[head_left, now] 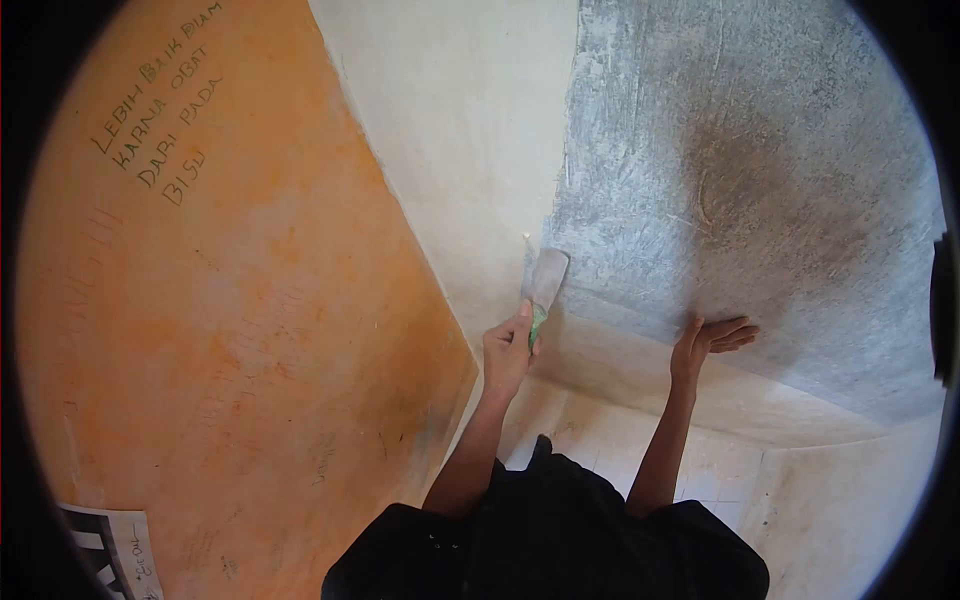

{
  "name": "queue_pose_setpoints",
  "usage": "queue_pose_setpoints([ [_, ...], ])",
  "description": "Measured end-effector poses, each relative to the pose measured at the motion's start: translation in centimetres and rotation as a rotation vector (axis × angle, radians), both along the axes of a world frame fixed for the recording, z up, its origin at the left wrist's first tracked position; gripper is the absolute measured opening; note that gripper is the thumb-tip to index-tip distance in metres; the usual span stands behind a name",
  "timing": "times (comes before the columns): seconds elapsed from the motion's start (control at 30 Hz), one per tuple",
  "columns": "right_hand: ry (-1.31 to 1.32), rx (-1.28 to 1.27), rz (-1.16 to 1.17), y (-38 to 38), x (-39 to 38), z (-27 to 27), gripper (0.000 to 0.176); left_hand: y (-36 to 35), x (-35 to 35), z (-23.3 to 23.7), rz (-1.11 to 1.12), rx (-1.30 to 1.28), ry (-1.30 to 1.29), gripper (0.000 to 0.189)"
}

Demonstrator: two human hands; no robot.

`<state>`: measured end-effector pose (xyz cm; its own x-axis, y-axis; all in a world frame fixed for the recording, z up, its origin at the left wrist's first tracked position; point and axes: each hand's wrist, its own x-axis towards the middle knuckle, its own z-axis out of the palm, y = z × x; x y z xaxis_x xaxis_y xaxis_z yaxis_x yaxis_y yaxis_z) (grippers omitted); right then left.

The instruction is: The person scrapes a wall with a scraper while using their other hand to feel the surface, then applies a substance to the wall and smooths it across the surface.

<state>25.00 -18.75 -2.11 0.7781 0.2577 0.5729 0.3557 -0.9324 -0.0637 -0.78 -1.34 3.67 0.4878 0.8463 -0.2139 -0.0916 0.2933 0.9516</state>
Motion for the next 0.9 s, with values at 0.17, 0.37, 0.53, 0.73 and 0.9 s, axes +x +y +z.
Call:
queue_pose_setpoints([
  [0.17, 0.074, 0.046, 0.007, -0.1, 0.0, -0.3, 0.105, 0.6, 0.5, 1.9, -0.018, -0.009, -0.041, 0.055],
  [0.37, 0.14, 0.096, 0.003, 0.5, 0.6, -0.3, 0.111, 0.8, 0.7, 1.4, 0.007, -0.011, 0.044, 0.055],
  [0.53, 0.127, 0.148, 0.084, 0.8, 0.5, -0.1, 0.108, 0.9, 0.3, 1.6, 0.005, 0.117, 0.041, 0.055],
  [0.73, 0.107, 0.252, 0.139, 0.6, 0.6, 0.1, 0.105, -0.3, -0.2, -5.6, 0.01, 0.095, -0.014, 0.042],
  [0.9, 0.1, 0.34, 0.203, 0.9, 0.4, 0.3, 0.103, 1.1, -2.1, -6.3, -0.087, 0.078, -0.036, 0.036],
])
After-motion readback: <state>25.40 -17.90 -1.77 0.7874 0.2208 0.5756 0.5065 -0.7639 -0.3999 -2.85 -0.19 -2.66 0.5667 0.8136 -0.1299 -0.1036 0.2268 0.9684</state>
